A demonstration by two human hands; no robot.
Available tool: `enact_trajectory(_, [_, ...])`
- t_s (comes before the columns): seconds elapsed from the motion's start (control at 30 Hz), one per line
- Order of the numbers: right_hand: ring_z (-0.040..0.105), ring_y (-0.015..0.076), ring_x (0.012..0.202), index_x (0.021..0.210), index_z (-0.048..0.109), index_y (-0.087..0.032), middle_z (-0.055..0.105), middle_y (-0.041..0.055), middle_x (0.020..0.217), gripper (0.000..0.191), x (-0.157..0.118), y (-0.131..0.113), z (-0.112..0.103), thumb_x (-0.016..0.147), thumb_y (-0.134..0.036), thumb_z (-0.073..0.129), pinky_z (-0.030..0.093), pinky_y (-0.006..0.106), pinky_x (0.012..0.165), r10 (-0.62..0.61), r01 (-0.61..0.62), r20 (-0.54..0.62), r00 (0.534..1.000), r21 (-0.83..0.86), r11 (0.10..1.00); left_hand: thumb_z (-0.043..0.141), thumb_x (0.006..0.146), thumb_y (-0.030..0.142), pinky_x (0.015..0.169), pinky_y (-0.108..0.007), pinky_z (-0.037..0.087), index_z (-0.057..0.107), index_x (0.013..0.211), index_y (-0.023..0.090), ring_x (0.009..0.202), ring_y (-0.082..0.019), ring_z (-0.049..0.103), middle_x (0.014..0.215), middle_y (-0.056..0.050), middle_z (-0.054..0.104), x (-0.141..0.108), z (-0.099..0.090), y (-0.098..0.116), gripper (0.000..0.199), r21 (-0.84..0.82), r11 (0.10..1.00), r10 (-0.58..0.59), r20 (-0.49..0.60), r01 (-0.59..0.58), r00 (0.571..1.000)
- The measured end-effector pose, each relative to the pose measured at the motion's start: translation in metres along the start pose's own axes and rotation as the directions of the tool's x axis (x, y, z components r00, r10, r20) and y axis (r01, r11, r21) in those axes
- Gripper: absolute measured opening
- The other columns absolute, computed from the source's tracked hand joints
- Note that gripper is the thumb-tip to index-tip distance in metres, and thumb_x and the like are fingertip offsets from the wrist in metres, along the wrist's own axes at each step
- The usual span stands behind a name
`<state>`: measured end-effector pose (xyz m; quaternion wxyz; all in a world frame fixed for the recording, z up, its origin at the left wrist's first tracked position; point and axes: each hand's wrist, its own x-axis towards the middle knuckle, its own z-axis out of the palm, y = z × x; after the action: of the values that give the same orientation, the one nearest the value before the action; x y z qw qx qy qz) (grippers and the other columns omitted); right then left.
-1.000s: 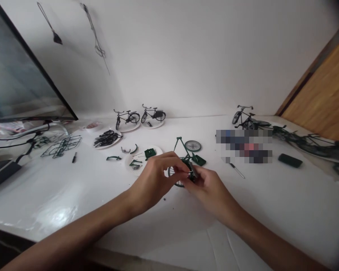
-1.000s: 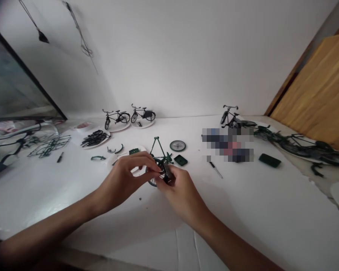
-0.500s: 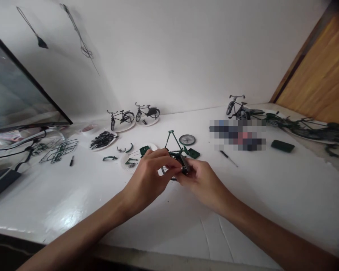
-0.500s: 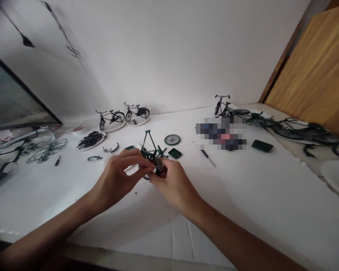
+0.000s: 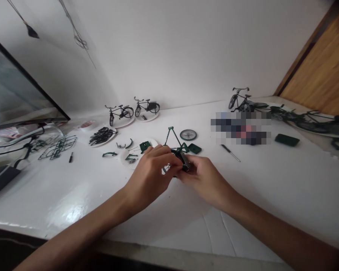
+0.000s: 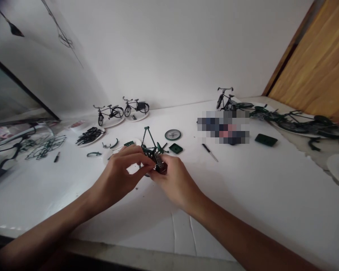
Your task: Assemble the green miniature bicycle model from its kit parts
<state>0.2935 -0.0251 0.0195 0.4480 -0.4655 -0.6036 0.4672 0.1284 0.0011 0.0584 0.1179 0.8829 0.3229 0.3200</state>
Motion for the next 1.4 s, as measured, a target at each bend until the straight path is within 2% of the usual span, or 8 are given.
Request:
enact_trajectory(0.17, [0.055, 0.0133, 0.067, 0.087, 0.063, -0.019, 0.06, -0.0018, 0.073, 0.005, 0.001, -0.004, 0.0, 0.082, -0.022, 0.064, 0.043, 0.026, 0.061, 0.051, -0.053, 0.026, 0.998, 0.052, 0.997, 0.064, 0.089, 0.01, 0.073, -0.031, 0.039, 0.067, 0.083, 0.019, 0.075, -0.014, 0.053, 0.08, 0.001, 0.062, -0.001, 0.0, -0.004, 0.011, 0.059, 0.998, 0.017, 0.015, -0.018, 1.0])
enact_trajectory(0.37, [0.061, 0.0122, 0.069, 0.09, 0.063, -0.019, 0.066, -0.0005, 0.082, 0.012, 0.002, -0.007, -0.001, 0.082, -0.024, 0.07, 0.05, 0.026, 0.065, 0.149, -0.16, 0.082, 0.985, 0.143, 0.977, 0.065, 0.09, 0.01, 0.079, -0.031, 0.037, 0.062, 0.094, 0.019, 0.08, -0.012, 0.058, 0.088, 0.002, 0.067, -0.005, 0.0, -0.011, 0.01, 0.118, 0.987, 0.108, 0.003, -0.108, 0.994])
enact_trajectory(0.57, [0.06, 0.011, 0.071, 0.084, 0.065, -0.019, 0.066, -0.0011, 0.079, 0.009, 0.003, -0.01, -0.001, 0.084, -0.026, 0.07, 0.051, 0.024, 0.066, 0.175, -0.187, 0.096, 0.98, 0.134, 0.973, 0.06, 0.093, 0.01, 0.082, -0.031, 0.038, 0.059, 0.1, 0.018, 0.083, -0.013, 0.06, 0.092, 0.001, 0.069, -0.009, -0.003, -0.013, 0.011, 0.141, 0.977, 0.164, 0.001, -0.163, 0.986])
enact_trajectory(0.77, [0.06, 0.0106, 0.069, 0.088, 0.066, -0.019, 0.067, -0.0017, 0.077, 0.008, 0.003, -0.011, -0.003, 0.086, -0.027, 0.068, 0.05, 0.024, 0.068, 0.224, -0.235, 0.091, 0.97, 0.145, 0.961, 0.057, 0.096, 0.011, 0.085, -0.03, 0.041, 0.056, 0.109, 0.017, 0.087, -0.012, 0.059, 0.097, 0.0, 0.069, -0.011, -0.007, -0.018, 0.015, 0.118, 0.97, 0.212, 0.022, -0.213, 0.977])
enact_trajectory(0.9, [0.061, 0.0111, 0.07, 0.087, 0.067, -0.019, 0.067, -0.0013, 0.078, 0.008, 0.004, -0.011, -0.002, 0.085, -0.027, 0.069, 0.049, 0.025, 0.069, 0.23, -0.24, 0.089, 0.969, 0.124, 0.963, 0.055, 0.095, 0.009, 0.087, -0.031, 0.042, 0.052, 0.118, 0.017, 0.093, -0.014, 0.06, 0.106, -0.002, 0.068, -0.012, -0.008, -0.019, 0.024, 0.132, 0.968, 0.21, 0.048, -0.214, 0.977])
enact_trajectory(1.0, [0.06, 0.011, 0.069, 0.084, 0.066, -0.02, 0.065, -0.0021, 0.074, 0.007, 0.004, -0.012, -0.002, 0.085, -0.026, 0.069, 0.049, 0.024, 0.067, 0.22, -0.228, 0.081, 0.972, 0.113, 0.967, 0.056, 0.093, 0.006, 0.085, -0.032, 0.042, 0.048, 0.124, 0.017, 0.092, -0.014, 0.059, 0.106, -0.003, 0.067, -0.014, -0.008, -0.017, 0.034, 0.149, 0.965, 0.204, 0.098, -0.217, 0.974])
enact_trajectory(1.1, [0.06, 0.0111, 0.069, 0.085, 0.067, -0.021, 0.065, -0.0023, 0.074, 0.007, 0.004, -0.011, -0.002, 0.086, -0.027, 0.068, 0.049, 0.024, 0.067, 0.205, -0.215, 0.09, 0.975, 0.11, 0.971, 0.059, 0.09, 0.003, 0.083, -0.031, 0.044, 0.046, 0.128, 0.018, 0.092, -0.015, 0.058, 0.107, -0.003, 0.065, -0.014, -0.009, -0.014, 0.043, 0.145, 0.967, 0.196, 0.093, -0.208, 0.976])
enact_trajectory(1.4, [0.061, 0.012, 0.072, 0.094, 0.067, -0.022, 0.069, -0.0009, 0.084, 0.009, 0.002, -0.009, -0.002, 0.087, -0.027, 0.065, 0.049, 0.027, 0.071, 0.213, -0.223, 0.108, 0.971, 0.094, 0.97, 0.06, 0.089, 0.004, 0.078, -0.023, 0.05, 0.048, 0.126, 0.021, 0.091, -0.01, 0.057, 0.107, -0.001, 0.059, -0.014, -0.012, -0.014, 0.043, 0.0, 0.997, 0.083, 0.043, -0.083, 0.996])
